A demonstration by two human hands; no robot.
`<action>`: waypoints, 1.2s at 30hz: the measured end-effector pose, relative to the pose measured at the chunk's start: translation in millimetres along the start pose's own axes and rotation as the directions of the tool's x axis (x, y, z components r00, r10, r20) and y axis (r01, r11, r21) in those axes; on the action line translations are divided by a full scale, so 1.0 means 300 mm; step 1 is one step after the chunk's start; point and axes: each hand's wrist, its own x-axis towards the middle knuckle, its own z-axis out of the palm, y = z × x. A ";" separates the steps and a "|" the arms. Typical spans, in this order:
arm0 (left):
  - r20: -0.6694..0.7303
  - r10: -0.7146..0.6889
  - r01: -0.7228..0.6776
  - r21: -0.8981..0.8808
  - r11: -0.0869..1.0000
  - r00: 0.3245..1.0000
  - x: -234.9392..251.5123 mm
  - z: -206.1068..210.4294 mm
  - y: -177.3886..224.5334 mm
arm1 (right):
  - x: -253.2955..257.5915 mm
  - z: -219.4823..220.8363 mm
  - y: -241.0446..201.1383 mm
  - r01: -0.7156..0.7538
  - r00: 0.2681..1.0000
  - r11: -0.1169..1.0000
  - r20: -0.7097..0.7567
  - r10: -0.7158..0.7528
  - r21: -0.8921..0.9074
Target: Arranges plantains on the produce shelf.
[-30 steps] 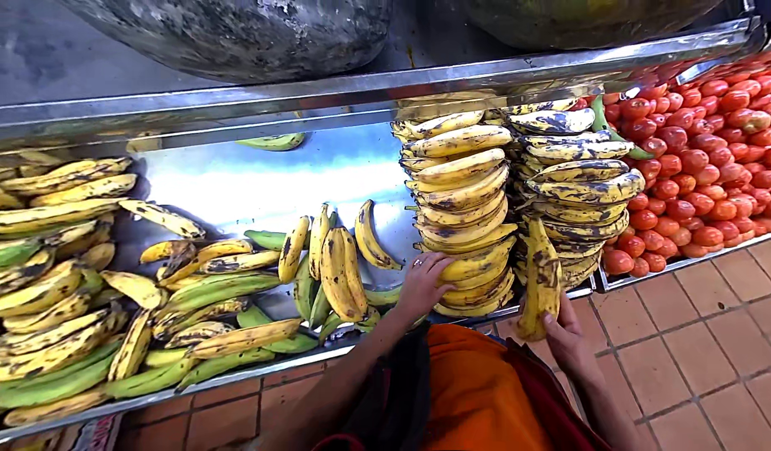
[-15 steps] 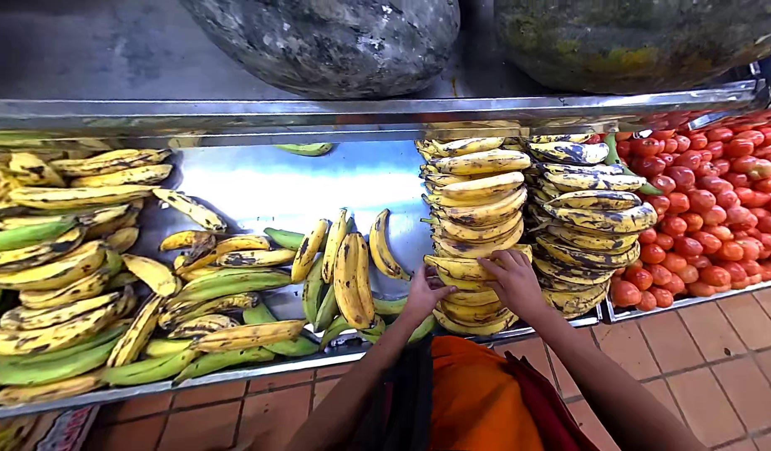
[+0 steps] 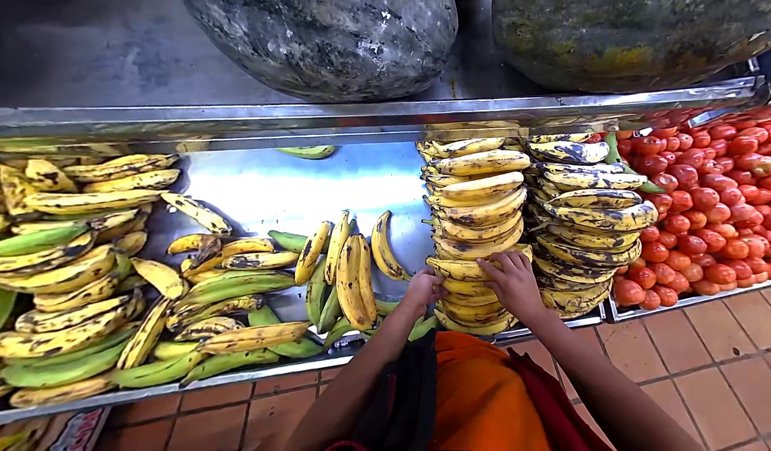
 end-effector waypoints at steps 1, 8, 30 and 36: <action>-0.004 -0.003 0.003 -0.012 1.000 1.000 -0.002 -0.002 -0.001 | -0.008 -0.002 -0.001 -0.041 0.999 0.999 -0.015 0.041 -0.005; 0.003 0.085 -0.085 -0.063 0.994 0.996 -0.019 -0.082 -0.036 | -0.193 -0.062 0.003 -0.538 0.806 0.805 -0.128 0.578 0.250; -0.516 0.108 0.218 0.530 0.819 0.850 0.477 -0.290 0.071 | -0.664 0.000 -0.079 -0.874 0.472 0.431 0.595 0.650 0.223; -0.161 0.268 -0.299 -0.211 0.931 0.950 0.220 -0.413 0.054 | -0.672 -0.051 -0.085 -0.847 0.531 0.432 0.523 0.666 0.310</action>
